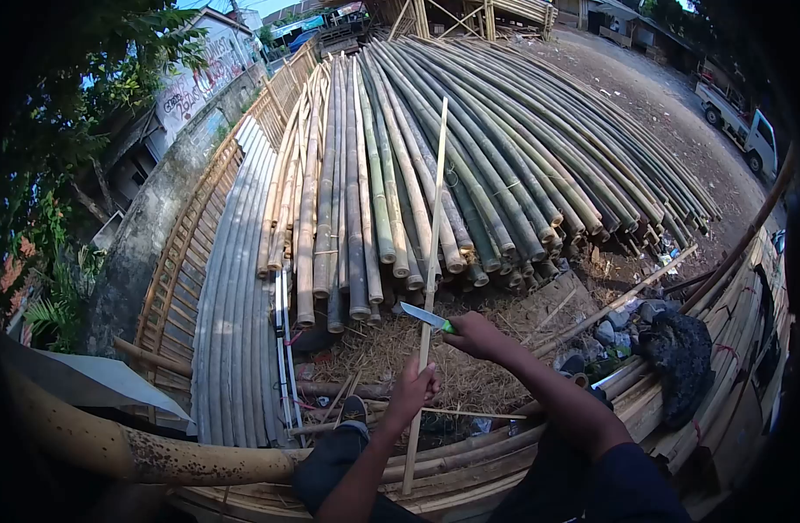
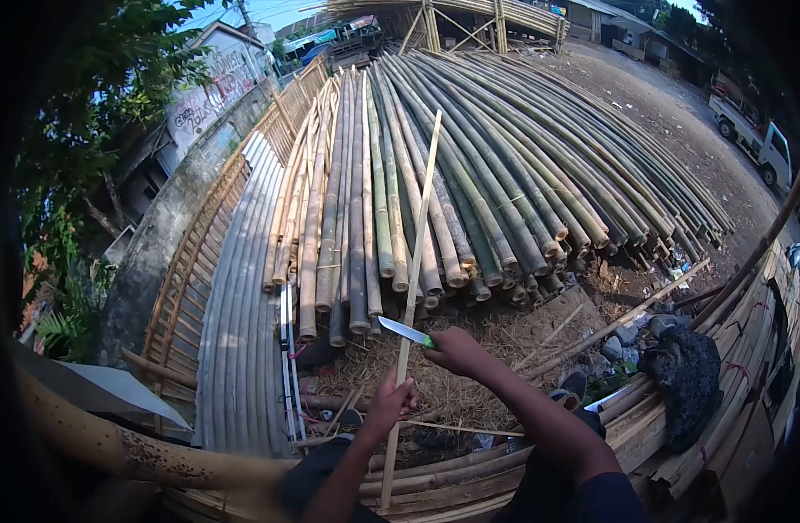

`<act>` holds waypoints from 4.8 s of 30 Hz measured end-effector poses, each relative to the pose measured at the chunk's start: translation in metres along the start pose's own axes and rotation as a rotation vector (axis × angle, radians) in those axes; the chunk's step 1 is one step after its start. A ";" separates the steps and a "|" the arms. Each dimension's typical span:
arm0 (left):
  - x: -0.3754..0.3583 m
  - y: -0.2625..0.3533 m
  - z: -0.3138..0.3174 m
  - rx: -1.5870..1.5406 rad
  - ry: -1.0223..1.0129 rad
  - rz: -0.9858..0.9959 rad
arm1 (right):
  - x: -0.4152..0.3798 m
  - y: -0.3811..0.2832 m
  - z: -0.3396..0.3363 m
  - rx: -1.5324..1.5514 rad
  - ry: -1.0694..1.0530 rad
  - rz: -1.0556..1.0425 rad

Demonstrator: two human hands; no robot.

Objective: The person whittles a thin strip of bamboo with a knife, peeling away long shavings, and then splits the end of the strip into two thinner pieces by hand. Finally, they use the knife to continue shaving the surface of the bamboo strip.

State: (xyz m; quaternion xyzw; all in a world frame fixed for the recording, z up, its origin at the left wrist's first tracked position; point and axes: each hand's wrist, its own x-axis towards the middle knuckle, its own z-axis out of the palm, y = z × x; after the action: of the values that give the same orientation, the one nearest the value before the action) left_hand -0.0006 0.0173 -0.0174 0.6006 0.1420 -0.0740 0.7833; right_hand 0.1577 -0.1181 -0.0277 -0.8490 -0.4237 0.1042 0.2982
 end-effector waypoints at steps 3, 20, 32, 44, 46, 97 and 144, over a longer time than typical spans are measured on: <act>-0.001 -0.004 -0.002 -0.101 -0.059 -0.086 | -0.005 -0.007 0.003 0.114 -0.041 0.046; -0.015 -0.025 0.022 0.558 0.149 0.075 | -0.012 0.009 -0.002 -0.207 0.020 0.001; -0.015 -0.014 0.024 0.522 0.231 -0.063 | -0.009 0.003 0.032 -0.074 -0.005 0.031; -0.015 -0.009 0.025 0.441 0.269 -0.103 | -0.015 -0.016 0.023 -0.168 0.023 -0.056; -0.020 -0.014 0.024 0.546 0.239 -0.014 | -0.014 0.010 0.010 -0.186 0.084 -0.020; -0.022 -0.004 0.023 1.068 0.249 0.055 | -0.006 -0.007 -0.012 -0.283 -0.152 0.120; -0.015 0.002 0.032 -0.284 -0.183 -0.181 | -0.003 0.044 -0.021 -0.394 0.340 0.035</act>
State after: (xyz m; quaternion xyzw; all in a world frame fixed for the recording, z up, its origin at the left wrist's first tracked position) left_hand -0.0102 -0.0135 -0.0033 0.4594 0.1326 -0.1780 0.8600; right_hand 0.1938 -0.1495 -0.0376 -0.9031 -0.3649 -0.1195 0.1923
